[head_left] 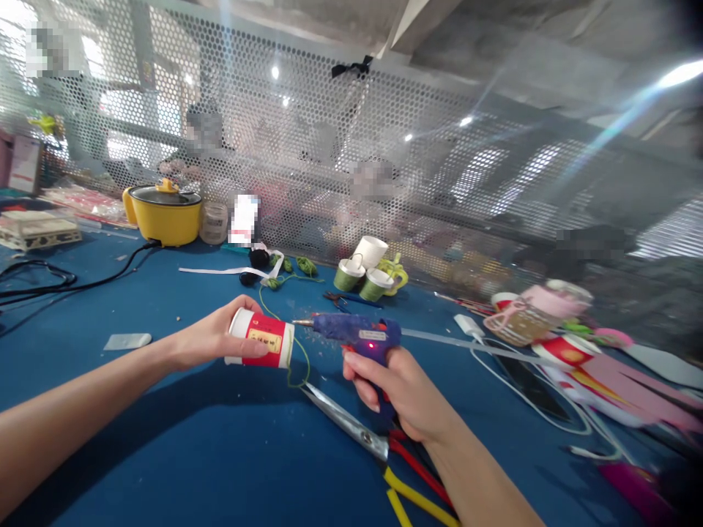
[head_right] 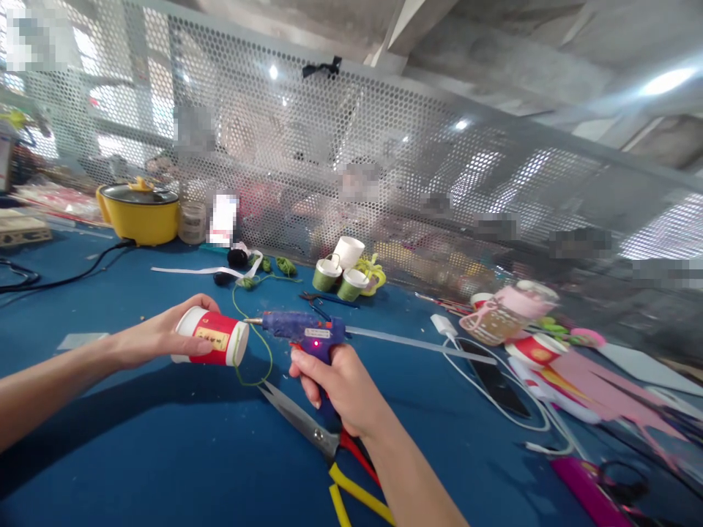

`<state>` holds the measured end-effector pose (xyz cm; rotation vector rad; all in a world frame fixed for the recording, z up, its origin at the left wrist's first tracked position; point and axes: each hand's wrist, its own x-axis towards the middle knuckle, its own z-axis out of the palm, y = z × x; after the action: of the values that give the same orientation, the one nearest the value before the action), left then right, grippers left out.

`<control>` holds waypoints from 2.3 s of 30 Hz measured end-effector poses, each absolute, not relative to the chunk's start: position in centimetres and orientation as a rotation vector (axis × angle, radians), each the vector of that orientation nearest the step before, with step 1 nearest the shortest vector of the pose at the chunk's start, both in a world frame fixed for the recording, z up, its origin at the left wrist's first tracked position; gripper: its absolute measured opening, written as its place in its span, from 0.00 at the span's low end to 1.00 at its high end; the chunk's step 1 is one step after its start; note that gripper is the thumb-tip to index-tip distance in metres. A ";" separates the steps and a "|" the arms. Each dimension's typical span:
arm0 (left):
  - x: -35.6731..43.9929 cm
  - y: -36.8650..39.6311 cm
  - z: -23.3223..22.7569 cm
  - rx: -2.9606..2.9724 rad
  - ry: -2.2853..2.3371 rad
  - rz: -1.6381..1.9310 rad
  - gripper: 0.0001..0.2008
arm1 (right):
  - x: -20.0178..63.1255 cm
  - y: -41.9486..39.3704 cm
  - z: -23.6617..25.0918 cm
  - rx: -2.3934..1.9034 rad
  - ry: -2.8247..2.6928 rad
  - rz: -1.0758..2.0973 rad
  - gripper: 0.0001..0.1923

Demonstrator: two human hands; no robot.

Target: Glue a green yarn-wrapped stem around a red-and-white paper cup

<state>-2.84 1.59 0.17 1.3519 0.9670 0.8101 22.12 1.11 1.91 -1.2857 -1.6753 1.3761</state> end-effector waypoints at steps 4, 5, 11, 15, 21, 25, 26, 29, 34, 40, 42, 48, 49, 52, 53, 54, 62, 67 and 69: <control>-2.8 1.6 0.1 1.353 0.980 0.810 0.23 | 22.2 0.6 2.2 -1.269 -1.738 1.355 0.14; -2.8 1.6 0.0 1.355 0.981 0.808 0.23 | 22.2 0.5 2.3 -1.272 -1.760 1.352 0.14; -2.9 1.8 -0.2 1.365 0.971 0.808 0.23 | 22.1 0.7 2.1 -1.303 -1.785 1.331 0.15; -2.9 1.8 -0.1 1.368 0.956 0.811 0.23 | 22.0 0.9 2.0 -1.320 -1.737 1.298 0.15; -2.8 1.6 0.1 1.354 0.994 0.818 0.23 | 22.2 0.6 2.4 -1.275 -1.772 1.346 0.14; -2.8 1.6 0.2 1.341 0.996 0.823 0.23 | 22.2 0.4 2.6 -1.244 -1.817 1.382 0.13; -2.8 1.6 0.2 1.344 0.995 0.823 0.23 | 22.2 0.4 2.6 -1.241 -1.823 1.386 0.13; -2.8 1.6 0.2 1.351 0.987 0.818 0.23 | 22.1 0.7 2.3 -1.246 -1.808 1.374 0.14; -2.9 1.6 0.1 1.344 0.966 0.806 0.23 | 22.2 0.9 2.0 -1.274 -1.769 1.354 0.14; -2.9 1.7 0.0 1.337 0.966 0.819 0.22 | 22.2 0.3 2.2 -1.236 -1.756 1.420 0.14; -2.9 1.7 0.0 1.340 0.972 0.816 0.23 | 22.1 0.3 2.3 -1.241 -1.775 1.420 0.13; -2.8 1.6 0.2 1.365 0.962 0.815 0.23 | 22.1 0.9 1.9 -1.266 -1.717 1.377 0.14; -2.8 1.6 0.1 1.366 0.958 0.817 0.23 | 22.2 1.0 1.8 -1.266 -1.711 1.379 0.14; -2.8 1.7 0.0 1.364 0.951 0.820 0.23 | 22.2 1.1 1.7 -1.261 -1.682 1.370 0.14; -2.8 1.7 -0.1 1.364 0.950 0.821 0.23 | 22.3 1.0 1.8 -1.252 -1.670 1.368 0.14; -2.8 1.7 -0.2 1.363 0.948 0.822 0.23 | 22.3 0.9 1.8 -1.243 -1.669 1.376 0.14; -2.9 1.6 -0.3 1.390 0.925 0.826 0.24 | 22.2 1.0 1.8 -1.247 -1.710 1.437 0.14; -2.9 1.7 -0.3 1.381 0.933 0.830 0.24 | 22.0 1.0 1.7 -1.247 -1.674 1.390 0.15; -2.9 1.7 -0.3 1.380 0.942 0.839 0.23 | 22.0 0.8 1.9 -1.227 -1.683 1.408 0.14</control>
<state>-2.86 1.72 -0.29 1.3796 0.9420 0.8393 22.03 0.76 1.91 -1.2270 -1.6833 1.4078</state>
